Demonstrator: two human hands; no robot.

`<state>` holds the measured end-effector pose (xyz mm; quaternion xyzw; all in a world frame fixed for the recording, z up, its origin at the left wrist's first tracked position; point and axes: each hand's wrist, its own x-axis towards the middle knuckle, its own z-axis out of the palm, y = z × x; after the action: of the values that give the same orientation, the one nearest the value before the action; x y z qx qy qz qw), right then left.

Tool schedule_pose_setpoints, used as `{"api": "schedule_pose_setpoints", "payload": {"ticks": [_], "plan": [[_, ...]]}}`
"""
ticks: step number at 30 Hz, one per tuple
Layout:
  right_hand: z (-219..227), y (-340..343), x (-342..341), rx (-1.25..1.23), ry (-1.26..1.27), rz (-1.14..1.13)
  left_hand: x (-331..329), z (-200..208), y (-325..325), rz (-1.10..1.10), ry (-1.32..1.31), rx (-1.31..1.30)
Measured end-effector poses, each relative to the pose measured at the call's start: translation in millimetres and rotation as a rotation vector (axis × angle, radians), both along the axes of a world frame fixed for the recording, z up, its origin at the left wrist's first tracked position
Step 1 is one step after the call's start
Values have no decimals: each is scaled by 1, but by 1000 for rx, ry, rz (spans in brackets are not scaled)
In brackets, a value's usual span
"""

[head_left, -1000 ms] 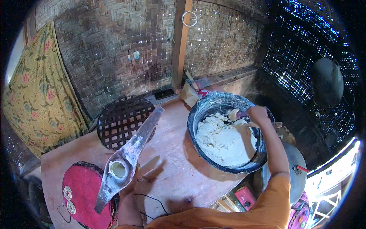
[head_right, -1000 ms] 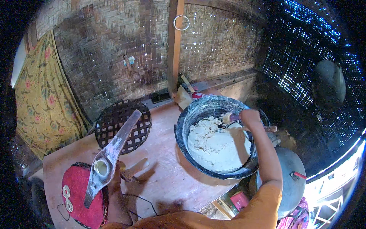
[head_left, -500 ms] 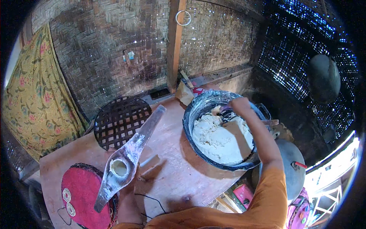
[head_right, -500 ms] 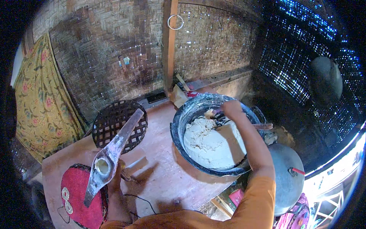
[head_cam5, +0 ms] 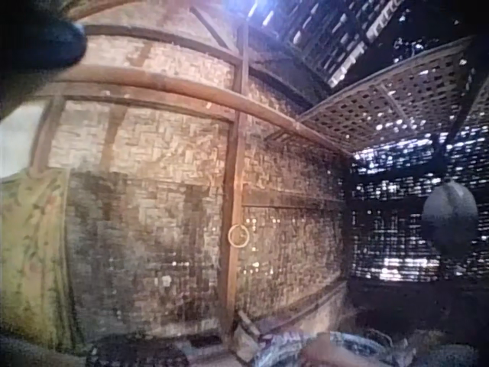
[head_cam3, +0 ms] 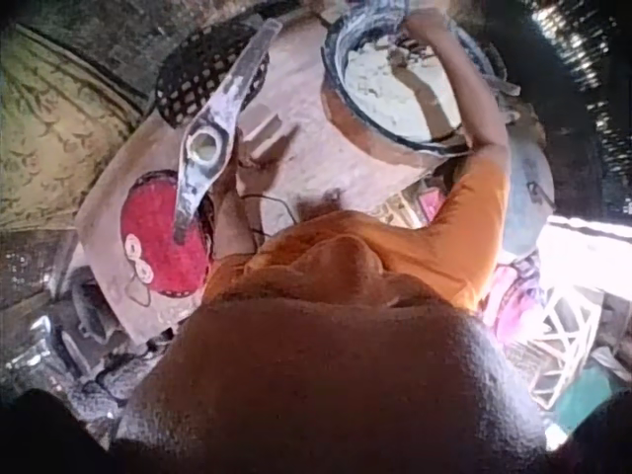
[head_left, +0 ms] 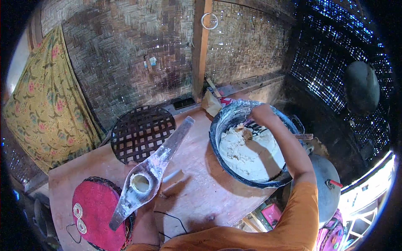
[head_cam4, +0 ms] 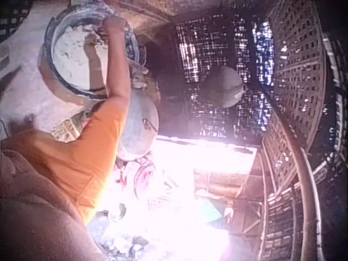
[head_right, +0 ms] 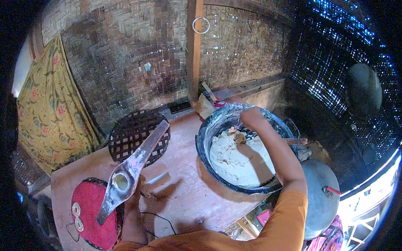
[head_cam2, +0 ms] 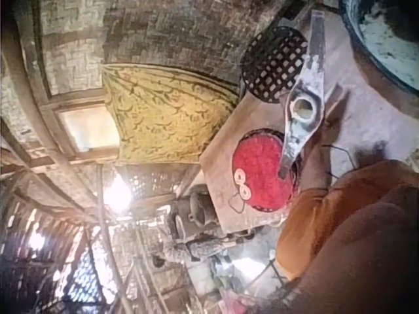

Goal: The person uses a wooden spatula to scoop white batter from a large basin and spreads it onto a specialized circular metal tool, then presses the tool against a patterned mat to form intricate spiraled snack shapes.

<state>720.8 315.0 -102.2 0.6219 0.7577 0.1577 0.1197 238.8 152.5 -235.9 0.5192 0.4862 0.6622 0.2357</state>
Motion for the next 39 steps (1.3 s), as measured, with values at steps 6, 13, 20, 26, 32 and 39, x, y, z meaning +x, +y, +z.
{"api": "schedule_pose_setpoints", "payload": {"ticks": [6, 13, 20, 26, 32, 39], "plan": [[-44, 22, -9, 115, -22, 66, -1, 5, -1, 2, 5, 10], [36, -21, -32, 48, 141, 125, -3, 3, -4, -5, 6, 12], [1, -19, -51, 20, 57, 166, 0, 8, -6, -9, 10, 29], [-18, -10, -51, 125, 111, 174, 2, 13, -2, -10, 13, 33], [23, -20, -52, 90, 147, 174, -4, 12, -7, 13, 22, 23], [-1, 4, -44, 89, 1, 61, 0, 13, -1, -3, 21, 16]]}}
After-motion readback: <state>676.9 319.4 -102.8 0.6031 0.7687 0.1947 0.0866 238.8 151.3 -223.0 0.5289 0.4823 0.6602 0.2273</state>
